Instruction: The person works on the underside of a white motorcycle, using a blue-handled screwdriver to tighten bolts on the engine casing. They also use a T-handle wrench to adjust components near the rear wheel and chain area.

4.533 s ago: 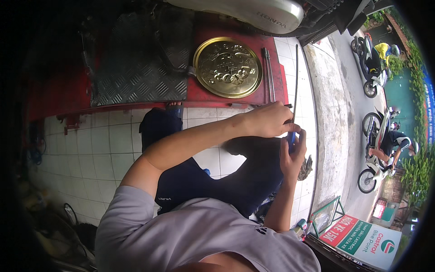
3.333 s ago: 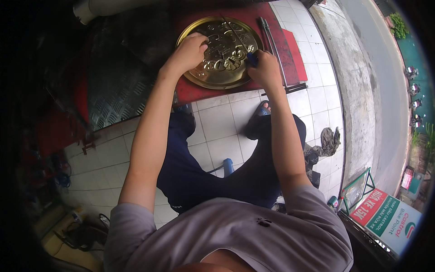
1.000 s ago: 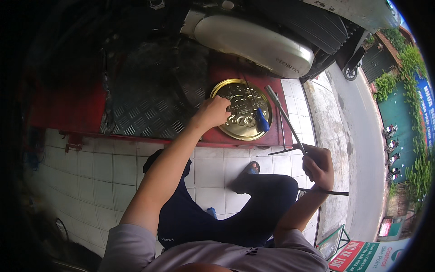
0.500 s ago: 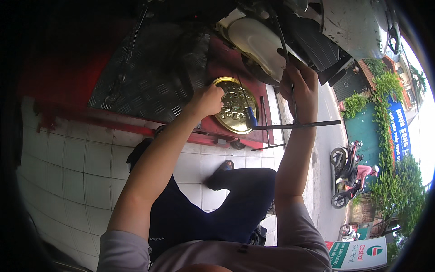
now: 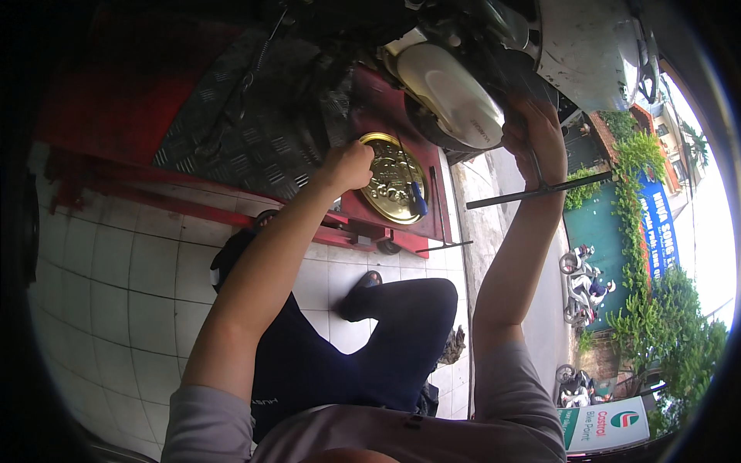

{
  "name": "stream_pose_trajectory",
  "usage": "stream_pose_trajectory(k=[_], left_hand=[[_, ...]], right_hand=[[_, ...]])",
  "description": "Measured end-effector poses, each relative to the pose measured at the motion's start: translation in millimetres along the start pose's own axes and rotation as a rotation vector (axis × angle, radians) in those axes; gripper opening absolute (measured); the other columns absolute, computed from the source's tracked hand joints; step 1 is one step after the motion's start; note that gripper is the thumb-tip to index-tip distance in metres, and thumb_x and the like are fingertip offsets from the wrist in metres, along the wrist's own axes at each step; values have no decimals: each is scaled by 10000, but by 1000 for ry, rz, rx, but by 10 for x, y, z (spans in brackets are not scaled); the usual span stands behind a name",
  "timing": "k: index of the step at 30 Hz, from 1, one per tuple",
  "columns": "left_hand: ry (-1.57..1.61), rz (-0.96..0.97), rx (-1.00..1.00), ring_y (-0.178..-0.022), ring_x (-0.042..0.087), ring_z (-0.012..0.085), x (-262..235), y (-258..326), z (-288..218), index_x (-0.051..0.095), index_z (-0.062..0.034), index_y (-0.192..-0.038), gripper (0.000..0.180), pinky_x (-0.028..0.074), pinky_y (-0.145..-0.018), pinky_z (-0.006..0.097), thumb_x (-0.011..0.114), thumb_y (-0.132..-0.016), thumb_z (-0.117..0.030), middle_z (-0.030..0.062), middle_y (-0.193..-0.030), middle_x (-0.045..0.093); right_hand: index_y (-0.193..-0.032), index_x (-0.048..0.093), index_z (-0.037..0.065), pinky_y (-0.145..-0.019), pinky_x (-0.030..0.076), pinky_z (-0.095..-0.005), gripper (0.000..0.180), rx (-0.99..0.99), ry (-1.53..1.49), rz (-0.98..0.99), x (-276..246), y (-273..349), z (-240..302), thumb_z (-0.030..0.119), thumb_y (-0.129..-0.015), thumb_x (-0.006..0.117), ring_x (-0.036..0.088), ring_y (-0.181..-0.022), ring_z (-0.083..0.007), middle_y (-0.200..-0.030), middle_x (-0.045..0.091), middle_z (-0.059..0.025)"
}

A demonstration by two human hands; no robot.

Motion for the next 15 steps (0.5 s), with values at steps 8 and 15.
stream_pose_trajectory(k=[8,15], left_hand=[[10,14,-13,-914,673,334,-39,39,85,680,-23,-947,278,549,-801,422,729,-758,-221,188,-943,685],[12,7,-34,-931,666,337,-177,118,160,679,-23,-946,270,544,-813,423,728,-760,-211,188,-949,684]], right_hand=[[-977,592,-26,-315,227,-185,153,15,173,100,74,-34,98,101,-926,524,308,-356,-27,-531,401,34],[-1155,634,-39,-426,328,-223,318,-122,716,112,-9,-188,162,108,-903,506,438,-452,-56,-596,536,3]])
Point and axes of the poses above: each hand's wrist, its own y-axis away from the middle knuckle, its own x-axis out of the palm, z = x × y, the point moved 9 cm from there along -y, towards the middle knuckle
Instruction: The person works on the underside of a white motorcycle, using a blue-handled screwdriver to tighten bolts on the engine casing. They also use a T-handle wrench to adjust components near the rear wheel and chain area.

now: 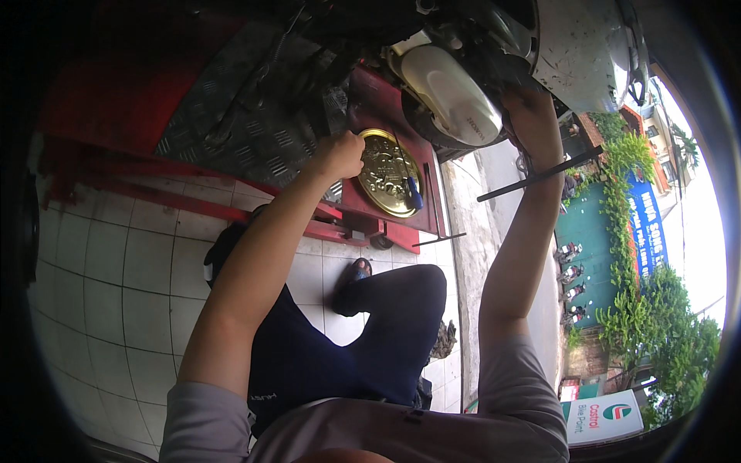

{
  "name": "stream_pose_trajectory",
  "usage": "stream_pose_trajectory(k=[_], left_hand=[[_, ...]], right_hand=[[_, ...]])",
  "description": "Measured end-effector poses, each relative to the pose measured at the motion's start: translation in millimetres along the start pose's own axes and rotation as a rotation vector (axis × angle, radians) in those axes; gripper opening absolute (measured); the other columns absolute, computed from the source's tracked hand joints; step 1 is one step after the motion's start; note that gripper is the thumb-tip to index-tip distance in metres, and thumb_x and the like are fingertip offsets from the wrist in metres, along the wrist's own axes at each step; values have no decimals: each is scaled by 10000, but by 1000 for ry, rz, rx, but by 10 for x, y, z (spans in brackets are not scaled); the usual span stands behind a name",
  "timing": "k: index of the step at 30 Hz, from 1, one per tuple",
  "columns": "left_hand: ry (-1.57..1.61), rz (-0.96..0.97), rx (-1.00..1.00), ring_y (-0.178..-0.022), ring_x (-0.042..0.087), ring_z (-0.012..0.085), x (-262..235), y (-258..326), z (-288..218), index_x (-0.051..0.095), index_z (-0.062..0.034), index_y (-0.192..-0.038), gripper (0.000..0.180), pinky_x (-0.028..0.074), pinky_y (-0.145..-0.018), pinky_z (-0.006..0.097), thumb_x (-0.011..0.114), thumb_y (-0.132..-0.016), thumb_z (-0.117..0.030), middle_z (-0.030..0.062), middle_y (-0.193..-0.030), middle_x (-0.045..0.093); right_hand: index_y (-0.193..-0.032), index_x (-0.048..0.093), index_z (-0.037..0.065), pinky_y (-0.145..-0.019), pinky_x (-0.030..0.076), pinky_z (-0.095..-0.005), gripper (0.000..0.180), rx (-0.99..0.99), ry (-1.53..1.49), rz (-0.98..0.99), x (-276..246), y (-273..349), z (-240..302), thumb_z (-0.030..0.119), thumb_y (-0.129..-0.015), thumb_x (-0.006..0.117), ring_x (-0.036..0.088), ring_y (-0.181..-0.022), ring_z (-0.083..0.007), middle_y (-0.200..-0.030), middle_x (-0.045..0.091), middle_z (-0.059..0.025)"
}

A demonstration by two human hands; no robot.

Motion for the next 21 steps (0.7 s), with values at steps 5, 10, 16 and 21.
stream_pose_trajectory(k=[5,10,16,21], left_hand=[[122,-116,102,-923,662,334,-238,37,-181,678,-26,-952,231,534,-824,429,703,-783,-180,187,-931,681],[954,-538,615,-753,667,242,-1196,424,-1289,642,-8,-1015,240,521,-683,376,674,-804,-116,149,-826,675],[1150,-786,737,-608,648,216,-1518,882,-1763,584,0,-1000,213,489,-555,327,672,-828,-88,129,-764,646],[1243,-743,679,-589,626,304,-1597,899,-1829,612,21,-866,116,471,-556,365,669,-828,-73,171,-723,627]], right_hand=[[-952,683,-33,-588,442,-329,270,-162,371,-67,-74,-51,219,180,-822,582,581,-597,-161,-615,612,-120],[-1044,679,-16,-637,471,-325,322,-60,390,-96,-91,-8,290,190,-814,585,605,-652,-162,-686,643,-155],[-1193,617,-24,-539,376,-250,385,-89,376,-29,-21,-1,177,188,-873,597,514,-652,-66,-730,635,-56],[-1072,672,-24,-615,466,-333,327,-66,466,-44,-20,-52,341,191,-836,601,593,-642,-167,-727,671,-162]])
Point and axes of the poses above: each hand's wrist, its own y-axis away from the middle knuckle, its own x-axis out of the palm, z = x × y, the point moved 9 cm from there along -y, towards the middle knuckle
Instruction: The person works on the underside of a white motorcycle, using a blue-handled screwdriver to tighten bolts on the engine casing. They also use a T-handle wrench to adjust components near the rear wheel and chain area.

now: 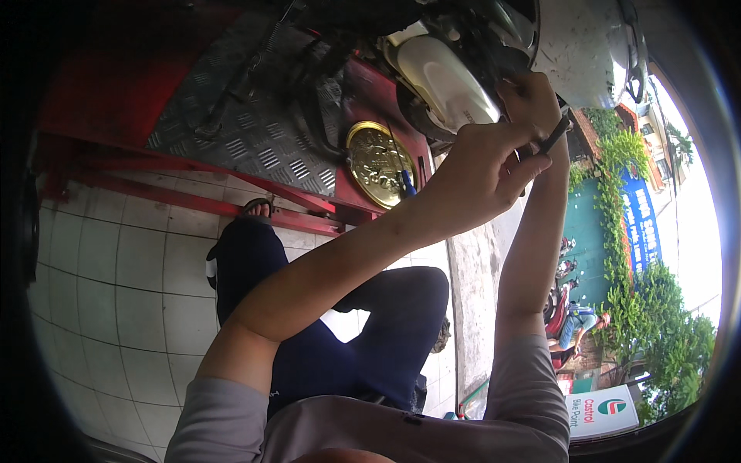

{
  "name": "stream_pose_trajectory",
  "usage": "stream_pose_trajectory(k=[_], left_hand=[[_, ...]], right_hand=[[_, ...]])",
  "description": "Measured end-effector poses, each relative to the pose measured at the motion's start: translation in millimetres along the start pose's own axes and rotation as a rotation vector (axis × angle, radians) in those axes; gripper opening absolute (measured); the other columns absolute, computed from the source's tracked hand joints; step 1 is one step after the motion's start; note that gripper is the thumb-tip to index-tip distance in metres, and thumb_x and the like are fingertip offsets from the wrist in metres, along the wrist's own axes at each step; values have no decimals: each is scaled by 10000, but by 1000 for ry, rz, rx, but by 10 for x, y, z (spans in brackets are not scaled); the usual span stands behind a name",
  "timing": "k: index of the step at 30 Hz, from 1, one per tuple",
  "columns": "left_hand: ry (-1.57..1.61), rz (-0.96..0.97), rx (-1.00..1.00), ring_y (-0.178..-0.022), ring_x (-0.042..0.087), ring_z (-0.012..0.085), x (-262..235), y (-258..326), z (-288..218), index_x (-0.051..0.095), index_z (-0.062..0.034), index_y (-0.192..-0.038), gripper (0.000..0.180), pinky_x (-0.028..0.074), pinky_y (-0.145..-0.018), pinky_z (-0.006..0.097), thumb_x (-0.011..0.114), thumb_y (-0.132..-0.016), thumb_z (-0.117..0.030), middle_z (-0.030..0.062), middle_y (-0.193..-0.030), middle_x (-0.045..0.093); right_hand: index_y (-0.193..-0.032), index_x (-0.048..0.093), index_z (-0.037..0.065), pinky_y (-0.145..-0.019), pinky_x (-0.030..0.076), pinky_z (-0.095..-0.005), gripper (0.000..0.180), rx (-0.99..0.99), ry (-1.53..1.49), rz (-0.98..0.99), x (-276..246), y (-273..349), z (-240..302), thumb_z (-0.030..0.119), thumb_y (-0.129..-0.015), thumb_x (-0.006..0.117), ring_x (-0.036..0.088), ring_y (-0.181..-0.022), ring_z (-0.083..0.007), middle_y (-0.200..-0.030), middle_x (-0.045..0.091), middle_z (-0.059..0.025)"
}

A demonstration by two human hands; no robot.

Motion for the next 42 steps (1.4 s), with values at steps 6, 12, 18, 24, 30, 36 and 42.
stream_pose_trajectory(k=[6,12,18,24,30,36,42], left_hand=[[-151,-85,114,-577,605,280,-60,-79,-43,641,8,-842,111,464,-547,368,699,-785,-69,143,-724,619],[-578,-17,199,-700,626,224,162,-4,-295,647,-66,-1111,338,479,-570,354,691,-781,-129,78,-857,597],[-1181,-6,166,-941,566,160,406,129,-307,594,-86,-1203,364,405,-763,316,574,-848,-159,62,-1038,562],[-1416,313,46,-550,520,138,370,234,-246,626,-87,-1160,366,333,-579,314,644,-809,-188,-40,-615,522],[-1401,336,-451,-375,519,161,314,-76,-417,250,145,-1393,778,407,-431,273,685,-858,-214,67,-466,516],[-1355,618,-177,-411,540,191,1068,-69,-113,355,61,-1395,724,420,-438,283,691,-840,-261,106,-515,527],[-1672,321,-661,-395,512,159,629,62,-296,335,119,-1375,729,405,-444,272,702,-846,-224,96,-492,524]], right_hand=[[-1133,651,-3,-800,479,-300,346,118,-281,59,161,-202,-202,202,-855,628,639,-877,-203,-962,682,-178],[-1117,584,-12,-733,468,-255,299,45,-1168,163,441,474,-212,184,-892,607,593,-779,-155,-865,613,-109],[-1061,531,-15,-613,465,-203,225,-58,-2165,518,919,651,433,159,-927,580,542,-619,-90,-729,535,-31],[-965,453,33,-382,305,-177,139,-564,-2580,781,686,352,640,157,-969,515,345,-390,-4,-629,406,32],[-1045,482,2,-374,265,-145,222,-605,-2699,624,683,350,441,191,-958,559,333,-431,-7,-673,445,22],[-1061,564,15,-422,285,-171,258,-582,-2785,619,761,264,525,233,-932,613,357,-447,-8,-665,502,18],[-1032,569,9,-512,304,-194,220,-662,-2786,664,688,232,453,199,-932,616,382,-507,-32,-680,510,0]])
Point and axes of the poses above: each hand's wrist, its own y-axis away from the middle knuckle, its own x-axis out of the palm, z = x × y, the point moved 9 cm from there along -y, towards the middle knuckle
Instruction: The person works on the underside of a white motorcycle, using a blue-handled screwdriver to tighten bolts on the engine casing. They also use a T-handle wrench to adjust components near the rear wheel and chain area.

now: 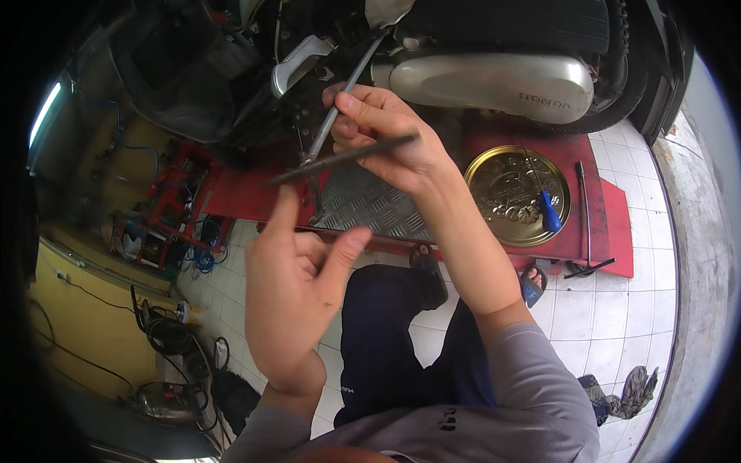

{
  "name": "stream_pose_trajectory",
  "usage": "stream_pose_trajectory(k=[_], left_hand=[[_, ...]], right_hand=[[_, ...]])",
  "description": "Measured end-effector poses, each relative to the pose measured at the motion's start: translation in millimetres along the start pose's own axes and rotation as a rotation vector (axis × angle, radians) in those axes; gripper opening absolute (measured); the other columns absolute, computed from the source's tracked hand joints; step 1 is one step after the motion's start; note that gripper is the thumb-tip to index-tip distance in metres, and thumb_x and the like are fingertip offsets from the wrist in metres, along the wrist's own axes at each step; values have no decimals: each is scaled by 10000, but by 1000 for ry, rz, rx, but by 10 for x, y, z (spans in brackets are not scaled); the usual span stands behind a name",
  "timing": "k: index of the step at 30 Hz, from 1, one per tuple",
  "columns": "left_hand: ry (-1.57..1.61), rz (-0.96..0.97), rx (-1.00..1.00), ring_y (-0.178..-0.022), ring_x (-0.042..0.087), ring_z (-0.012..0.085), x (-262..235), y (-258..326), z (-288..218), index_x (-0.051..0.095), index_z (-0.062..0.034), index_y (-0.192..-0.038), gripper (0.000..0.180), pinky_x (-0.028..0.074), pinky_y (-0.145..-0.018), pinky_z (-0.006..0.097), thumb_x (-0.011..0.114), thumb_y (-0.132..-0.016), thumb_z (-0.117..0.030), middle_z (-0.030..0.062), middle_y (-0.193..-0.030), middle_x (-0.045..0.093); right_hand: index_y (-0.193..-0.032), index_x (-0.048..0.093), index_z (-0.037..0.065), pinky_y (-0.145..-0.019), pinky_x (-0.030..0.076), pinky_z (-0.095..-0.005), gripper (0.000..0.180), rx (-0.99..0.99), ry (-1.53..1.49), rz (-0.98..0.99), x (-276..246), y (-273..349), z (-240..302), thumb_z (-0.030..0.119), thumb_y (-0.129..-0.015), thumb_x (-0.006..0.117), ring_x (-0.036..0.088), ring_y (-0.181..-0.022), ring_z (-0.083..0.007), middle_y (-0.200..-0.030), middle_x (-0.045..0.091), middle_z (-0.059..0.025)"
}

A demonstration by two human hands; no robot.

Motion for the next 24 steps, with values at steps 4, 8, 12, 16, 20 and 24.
stream_pose_trajectory(k=[4,8,12,16,20,24], left_hand=[[214,-113,266,-412,348,18,-33,-54,-433,319,113,-1395,803,256,-422,198,748,-807,-227,30,-473,464],[-46,85,158,-425,344,26,102,45,-308,359,84,-1390,775,257,-438,199,748,-812,-254,19,-468,466],[177,-208,65,-467,380,13,-150,-49,-221,411,50,-1380,663,301,-460,179,707,-853,-225,36,-485,486],[196,-106,283,-461,374,9,-12,-37,-513,487,19,-1342,623,297,-455,184,730,-827,-233,15,-492,447],[-133,159,134,-403,412,137,242,-2,-202,457,55,-1338,686,348,-444,265,742,-814,-282,57,-515,484],[212,-216,97,-445,424,83,-110,-51,-250,423,73,-1354,729,333,-459,227,756,-801,-267,19,-497,480]], right_hand=[[-1043,568,-1,-508,309,-198,223,-56,-111,-21,34,-10,-10,193,-939,605,393,-517,-42,-707,525,-11],[-1042,553,-22,-502,314,-200,255,-58,-97,40,-29,7,103,193,-926,625,389,-524,-39,-712,531,-10],[-1033,551,-17,-515,318,-205,246,-46,-47,4,-70,-47,31,186,-920,630,384,-528,-43,-709,531,-14],[-1020,554,-18,-525,319,-211,231,-37,-75,-4,-47,-93,-84,177,-921,627,384,-530,-44,-704,529,-15],[-1012,557,-21,-525,319,-212,224,-87,-95,11,-91,-32,121,175,-925,621,386,-530,-38,-700,532,-17],[-1019,560,-31,-515,314,-211,236,-89,-103,-4,-70,-30,122,177,-926,622,385,-518,-35,-694,535,-18]])
Point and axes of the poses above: each hand's wrist, its own y-axis away from the middle knuckle, its own x-axis out of the palm, z = x × y, the point moved 9 cm from there along -y, towards the middle knuckle
